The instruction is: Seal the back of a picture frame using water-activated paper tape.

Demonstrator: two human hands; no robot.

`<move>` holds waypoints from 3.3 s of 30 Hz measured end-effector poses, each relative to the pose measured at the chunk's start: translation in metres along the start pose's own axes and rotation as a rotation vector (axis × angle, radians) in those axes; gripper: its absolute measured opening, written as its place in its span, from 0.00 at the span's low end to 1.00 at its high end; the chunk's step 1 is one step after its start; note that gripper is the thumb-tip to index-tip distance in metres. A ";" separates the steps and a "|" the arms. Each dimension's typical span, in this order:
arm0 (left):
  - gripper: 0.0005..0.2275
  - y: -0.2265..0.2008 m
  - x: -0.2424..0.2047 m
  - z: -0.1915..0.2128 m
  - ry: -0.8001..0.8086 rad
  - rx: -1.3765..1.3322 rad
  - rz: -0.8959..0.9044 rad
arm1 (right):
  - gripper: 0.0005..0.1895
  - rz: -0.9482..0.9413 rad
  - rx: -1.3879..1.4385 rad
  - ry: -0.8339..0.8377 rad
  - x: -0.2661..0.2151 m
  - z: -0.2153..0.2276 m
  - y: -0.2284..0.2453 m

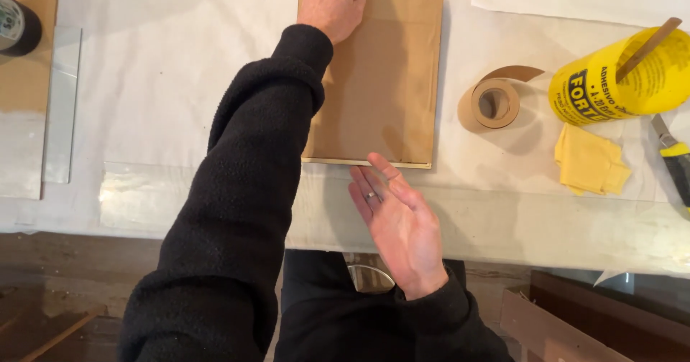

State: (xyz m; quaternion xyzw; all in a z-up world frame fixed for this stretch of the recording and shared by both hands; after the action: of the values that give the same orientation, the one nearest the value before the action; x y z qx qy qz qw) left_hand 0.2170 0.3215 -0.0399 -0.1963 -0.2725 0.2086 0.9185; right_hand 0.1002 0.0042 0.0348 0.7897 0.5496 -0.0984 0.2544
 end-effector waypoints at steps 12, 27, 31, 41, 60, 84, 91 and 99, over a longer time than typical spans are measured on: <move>0.12 -0.071 -0.024 -0.010 -0.071 0.106 -0.057 | 0.29 -0.114 -0.187 0.116 -0.019 0.004 0.013; 0.42 -0.242 -0.083 -0.067 0.260 -0.090 0.104 | 0.13 0.328 -0.780 -0.126 -0.076 0.099 0.100; 0.36 -0.237 -0.107 0.005 0.130 -0.658 0.349 | 0.39 0.660 -1.102 -0.211 -0.060 0.052 0.113; 0.41 -0.186 -0.219 0.080 -0.139 -1.506 0.916 | 0.35 0.658 -1.394 0.116 0.016 0.006 0.049; 0.08 -0.048 -0.241 0.141 0.093 -0.459 0.435 | 0.28 0.325 -1.862 0.243 0.063 -0.035 0.021; 0.13 -0.062 -0.252 0.138 0.129 -0.088 0.111 | 0.28 0.201 -1.908 0.170 0.073 -0.033 0.022; 0.13 -0.060 -0.254 0.136 0.112 -0.093 0.118 | 0.28 0.201 -1.936 0.158 0.073 -0.035 0.021; 0.13 -0.061 -0.253 0.137 0.102 -0.071 0.109 | 0.28 0.201 -1.937 0.172 0.073 -0.033 0.022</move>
State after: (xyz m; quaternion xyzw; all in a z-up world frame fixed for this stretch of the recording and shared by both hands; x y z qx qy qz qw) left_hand -0.0396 0.1798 -0.0108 -0.2535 -0.2213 0.2385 0.9109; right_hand 0.1436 0.0755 0.0377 0.2864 0.3392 0.4757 0.7594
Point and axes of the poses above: each hand's wrist, its own x-axis towards the middle knuckle, its own z-axis out of the back of the hand, y = z × x, the point moved 6 cm from there along x, towards the middle knuckle, and after that the axes turned 5 degrees about x, right-handed, at the moved point
